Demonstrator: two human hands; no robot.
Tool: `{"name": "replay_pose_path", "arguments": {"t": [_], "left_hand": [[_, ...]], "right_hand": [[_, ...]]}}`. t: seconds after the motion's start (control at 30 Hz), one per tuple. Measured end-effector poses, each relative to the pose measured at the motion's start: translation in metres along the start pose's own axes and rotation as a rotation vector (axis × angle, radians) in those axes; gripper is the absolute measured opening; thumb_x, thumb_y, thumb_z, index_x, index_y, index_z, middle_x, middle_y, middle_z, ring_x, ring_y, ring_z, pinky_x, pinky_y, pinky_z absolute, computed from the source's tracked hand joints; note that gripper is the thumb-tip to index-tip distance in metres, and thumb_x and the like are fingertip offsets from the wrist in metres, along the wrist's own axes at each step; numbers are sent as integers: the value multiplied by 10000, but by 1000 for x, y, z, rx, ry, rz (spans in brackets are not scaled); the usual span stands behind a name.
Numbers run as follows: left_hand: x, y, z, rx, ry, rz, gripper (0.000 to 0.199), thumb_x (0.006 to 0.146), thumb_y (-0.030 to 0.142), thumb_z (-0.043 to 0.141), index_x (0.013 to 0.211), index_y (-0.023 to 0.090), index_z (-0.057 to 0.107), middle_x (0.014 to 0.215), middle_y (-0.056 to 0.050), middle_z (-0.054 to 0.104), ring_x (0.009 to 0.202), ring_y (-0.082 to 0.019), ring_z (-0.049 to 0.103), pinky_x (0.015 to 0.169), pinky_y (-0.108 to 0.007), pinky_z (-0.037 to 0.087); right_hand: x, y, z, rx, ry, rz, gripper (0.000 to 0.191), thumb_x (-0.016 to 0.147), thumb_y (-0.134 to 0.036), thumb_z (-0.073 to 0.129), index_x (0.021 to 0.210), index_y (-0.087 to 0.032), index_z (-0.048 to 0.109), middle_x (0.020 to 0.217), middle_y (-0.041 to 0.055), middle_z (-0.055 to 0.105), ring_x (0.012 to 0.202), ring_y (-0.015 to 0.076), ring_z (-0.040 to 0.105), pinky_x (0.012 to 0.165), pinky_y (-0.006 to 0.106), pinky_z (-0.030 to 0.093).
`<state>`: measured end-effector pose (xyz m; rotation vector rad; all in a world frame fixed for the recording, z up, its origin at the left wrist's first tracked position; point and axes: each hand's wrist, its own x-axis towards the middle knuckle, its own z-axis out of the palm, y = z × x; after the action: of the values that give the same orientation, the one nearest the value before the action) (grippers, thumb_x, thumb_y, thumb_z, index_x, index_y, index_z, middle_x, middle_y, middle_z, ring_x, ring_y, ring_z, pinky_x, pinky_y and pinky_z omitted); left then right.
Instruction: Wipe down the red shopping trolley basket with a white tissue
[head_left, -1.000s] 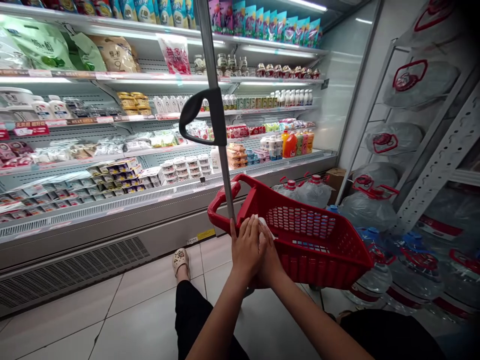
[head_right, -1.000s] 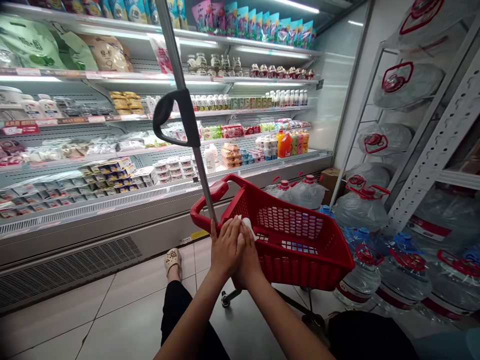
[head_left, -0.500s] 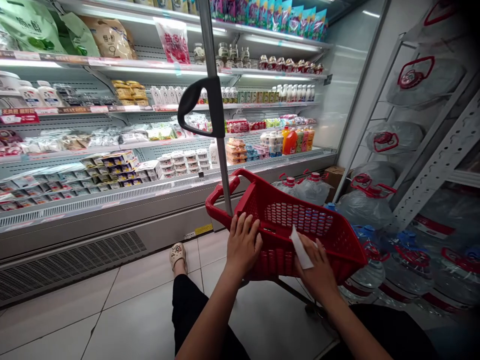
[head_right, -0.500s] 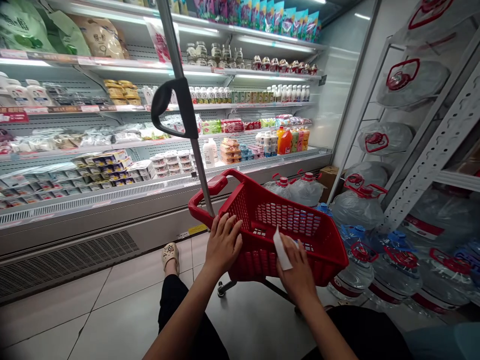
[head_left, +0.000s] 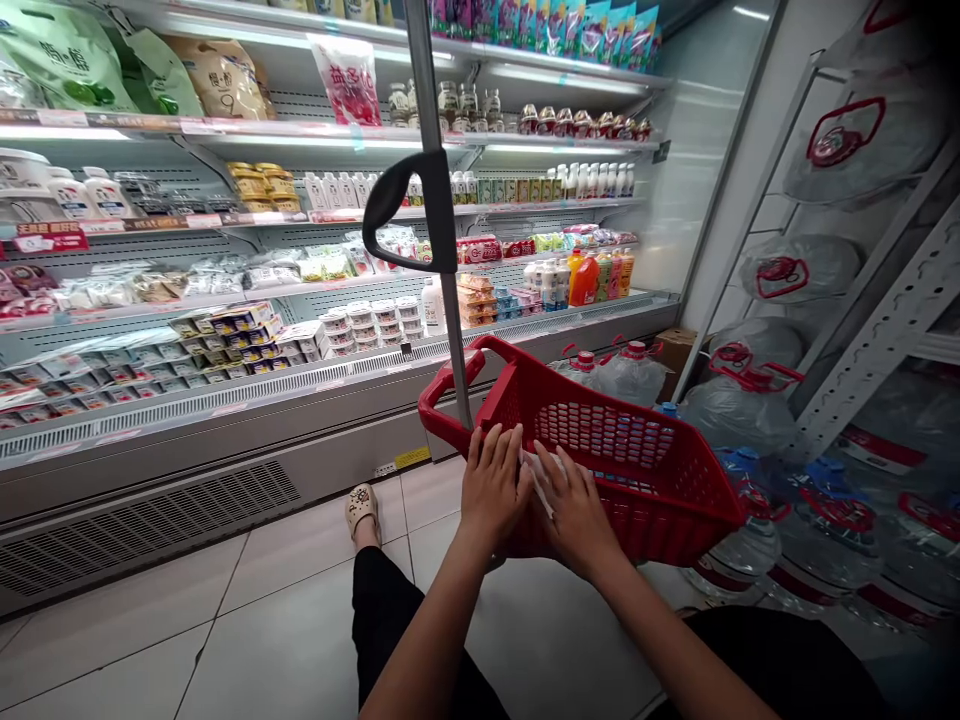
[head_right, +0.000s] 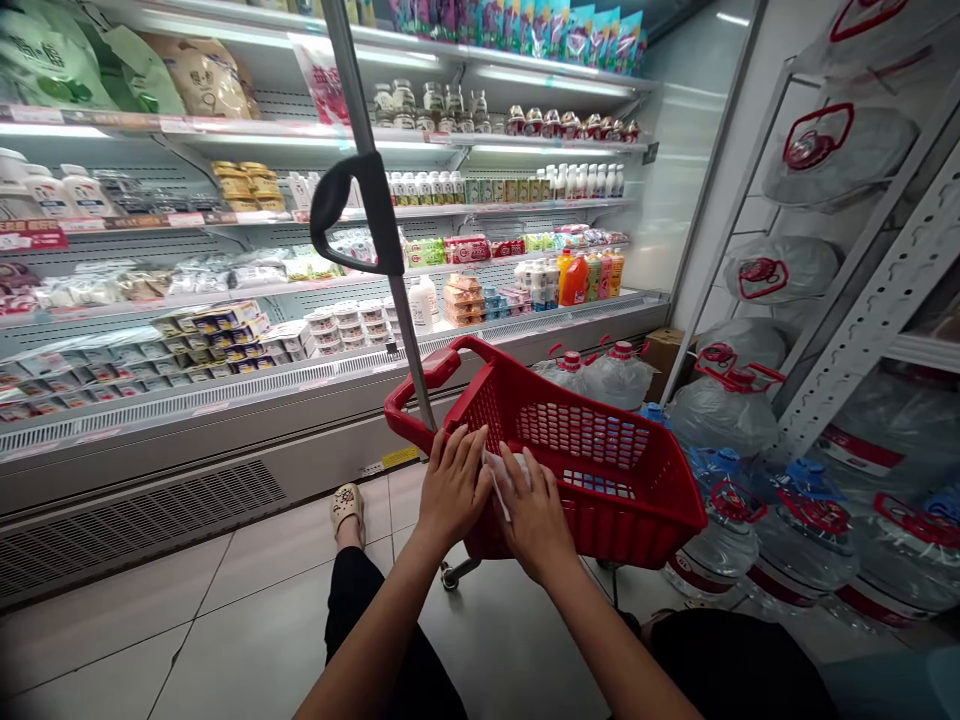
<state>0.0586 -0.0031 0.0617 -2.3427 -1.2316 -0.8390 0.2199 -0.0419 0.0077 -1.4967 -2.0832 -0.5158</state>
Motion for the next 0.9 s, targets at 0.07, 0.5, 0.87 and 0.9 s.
{"name": "replay_pose_path", "arguments": {"t": [0.07, 0.5, 0.87, 0.9], "left_hand": [[1, -5, -1, 7, -8, -23, 549, 1058, 319, 414, 1598, 229, 371, 1536, -26, 555, 1512, -233, 371, 1331, -500, 152], [3, -2, 0, -11, -38, -55, 526, 1052, 314, 407, 1569, 217, 424, 1498, -17, 585, 1515, -231, 358, 1343, -487, 98], [2, 4, 8, 1, -32, -6, 548, 1046, 359, 434, 1578, 227, 418, 1548, -10, 548, 1519, -243, 357, 1341, -514, 70], [2, 2, 8, 3, -32, 1, 556, 1050, 357, 427, 1591, 228, 397, 1562, -6, 534, 1525, -236, 348, 1341, -507, 73]], "right_hand": [[-19, 18, -3, -26, -17, -39, 863, 905, -143, 517, 1665, -353, 166, 1741, -4, 165, 1575, 383, 176, 1186, 604, 328], [-57, 77, -16, -2, 1, 86, 710, 1041, -540, 358, 1673, -281, 161, 1679, 56, 355, 1543, 364, 272, 1209, 632, 267], [21, 1, 25, -6, 167, 45, 703, 1046, -206, 366, 1679, -179, 62, 1604, 134, 469, 1416, 297, 447, 1097, 472, 409], [22, -2, 23, -13, 153, 34, 715, 1045, -223, 378, 1680, -195, 49, 1632, 124, 430, 1446, 310, 411, 1101, 488, 403]]}}
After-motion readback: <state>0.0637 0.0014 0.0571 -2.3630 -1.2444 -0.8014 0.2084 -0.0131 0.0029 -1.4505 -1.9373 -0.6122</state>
